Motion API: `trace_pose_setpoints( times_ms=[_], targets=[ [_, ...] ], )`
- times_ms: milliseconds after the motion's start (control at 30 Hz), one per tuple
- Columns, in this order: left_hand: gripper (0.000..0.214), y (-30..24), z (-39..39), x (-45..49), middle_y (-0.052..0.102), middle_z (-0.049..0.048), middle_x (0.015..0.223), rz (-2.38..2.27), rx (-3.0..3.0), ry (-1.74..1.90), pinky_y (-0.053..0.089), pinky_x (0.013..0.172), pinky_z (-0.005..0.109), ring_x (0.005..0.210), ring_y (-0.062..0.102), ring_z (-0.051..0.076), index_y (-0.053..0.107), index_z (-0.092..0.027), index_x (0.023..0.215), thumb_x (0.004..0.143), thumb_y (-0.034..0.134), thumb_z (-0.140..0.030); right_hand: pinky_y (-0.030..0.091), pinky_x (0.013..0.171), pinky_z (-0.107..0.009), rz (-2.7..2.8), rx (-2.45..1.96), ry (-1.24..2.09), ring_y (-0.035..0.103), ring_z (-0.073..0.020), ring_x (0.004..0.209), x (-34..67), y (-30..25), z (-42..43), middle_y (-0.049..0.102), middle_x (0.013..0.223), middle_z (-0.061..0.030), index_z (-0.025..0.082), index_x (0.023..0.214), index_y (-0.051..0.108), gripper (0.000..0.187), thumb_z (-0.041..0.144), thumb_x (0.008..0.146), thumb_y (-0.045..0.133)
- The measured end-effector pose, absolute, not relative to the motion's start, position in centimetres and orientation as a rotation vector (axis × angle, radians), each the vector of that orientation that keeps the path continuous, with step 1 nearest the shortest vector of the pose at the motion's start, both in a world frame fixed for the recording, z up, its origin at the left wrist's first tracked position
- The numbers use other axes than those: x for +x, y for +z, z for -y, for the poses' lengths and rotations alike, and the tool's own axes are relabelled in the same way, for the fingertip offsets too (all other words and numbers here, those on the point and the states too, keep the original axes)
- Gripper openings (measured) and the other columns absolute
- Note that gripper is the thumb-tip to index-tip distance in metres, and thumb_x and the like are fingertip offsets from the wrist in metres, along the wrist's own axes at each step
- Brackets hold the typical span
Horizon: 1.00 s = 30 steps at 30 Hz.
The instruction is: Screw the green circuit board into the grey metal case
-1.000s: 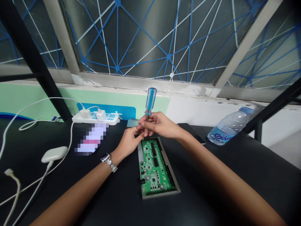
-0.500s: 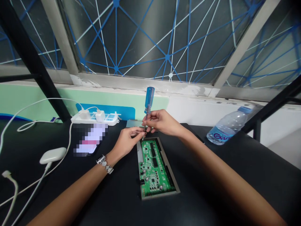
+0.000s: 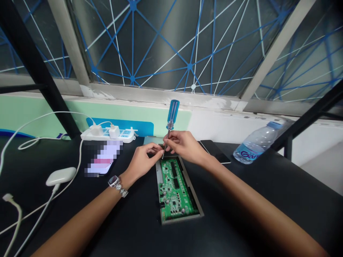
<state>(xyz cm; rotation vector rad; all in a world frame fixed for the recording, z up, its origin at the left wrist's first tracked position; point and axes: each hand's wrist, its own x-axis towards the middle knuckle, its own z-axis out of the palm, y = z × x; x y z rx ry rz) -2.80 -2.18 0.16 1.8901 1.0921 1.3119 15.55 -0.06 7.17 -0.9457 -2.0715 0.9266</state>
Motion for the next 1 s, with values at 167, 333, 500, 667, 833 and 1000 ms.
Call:
trace_pose_setpoints(
  times_ms=[167, 333, 500, 667, 833, 1000],
  targets=[
    [0.018, 0.8, 3.5, -3.3, 0.074, 0.0042, 0.087, -1.166, 2.054, 1.304, 0.052, 0.074, 0.029, 0.077, 0.068, 0.017, 0.07, -0.018, 0.091, 0.091, 0.057, -0.029, 0.058, 0.066, -0.034, 1.767, -0.904, 1.017, 0.07, -0.0179, 0.072, 17.5, 5.8, 2.4, 0.069, 0.091, -0.0077, 0.019, 0.096, 0.052, 0.022, 0.041, 0.094, 0.052],
    [0.014, 0.2, 5.1, -3.9, 0.072, 0.0043, 0.096, -1.138, 2.264, 1.127, 0.051, 0.079, 0.033, 0.085, 0.065, 0.018, 0.069, -0.021, 0.097, 0.088, 0.062, -0.029, 0.057, 0.07, -0.037, 1.354, -0.811, 1.221, 0.072, -0.0195, 0.076, 19.4, 2.2, 5.3, 0.072, 0.091, -0.0024, 0.025, 0.093, 0.039, 0.032, 0.037, 0.085, 0.068],
    [0.015, 0.0, 5.7, -4.1, 0.069, 0.0042, 0.099, -1.111, 2.392, 0.941, 0.048, 0.084, 0.037, 0.093, 0.062, 0.021, 0.068, -0.023, 0.099, 0.086, 0.066, -0.03, 0.056, 0.075, -0.04, 1.106, -0.832, 1.299, 0.072, -0.021, 0.076, 19.5, 0.1, 6.7, 0.074, 0.089, -0.0018, 0.026, 0.093, 0.038, 0.039, 0.029, 0.08, 0.075],
    [0.009, -0.1, 5.5, -3.8, 0.068, 0.0027, 0.09, -1.162, 2.363, 0.899, 0.047, 0.077, 0.034, 0.085, 0.062, 0.02, 0.07, -0.024, 0.093, 0.087, 0.064, -0.027, 0.054, 0.076, -0.039, 1.04, -0.819, 1.316, 0.072, -0.0204, 0.075, 19.2, -0.2, 6.7, 0.075, 0.089, -0.002, 0.027, 0.092, 0.039, 0.035, 0.025, 0.081, 0.073],
    [0.011, -0.4, 5.4, -3.6, 0.069, 0.002, 0.086, -1.113, 2.325, 0.907, 0.047, 0.076, 0.032, 0.082, 0.063, 0.018, 0.07, -0.022, 0.087, 0.09, 0.06, -0.024, 0.055, 0.077, -0.041, 1.018, -0.823, 1.319, 0.073, -0.0215, 0.075, 19.3, -0.4, 6.8, 0.074, 0.09, -0.0021, 0.027, 0.093, 0.04, 0.033, 0.024, 0.083, 0.071],
    [0.014, -0.5, 5.4, -3.5, 0.067, 0.0033, 0.085, -1.064, 2.335, 0.946, 0.048, 0.073, 0.031, 0.08, 0.062, 0.018, 0.068, -0.021, 0.086, 0.092, 0.056, -0.023, 0.056, 0.078, -0.041, 1.036, -0.815, 1.319, 0.073, -0.0219, 0.078, 19.3, -0.5, 6.9, 0.074, 0.093, -0.0025, 0.027, 0.094, 0.04, 0.031, 0.026, 0.084, 0.07]
  ],
)
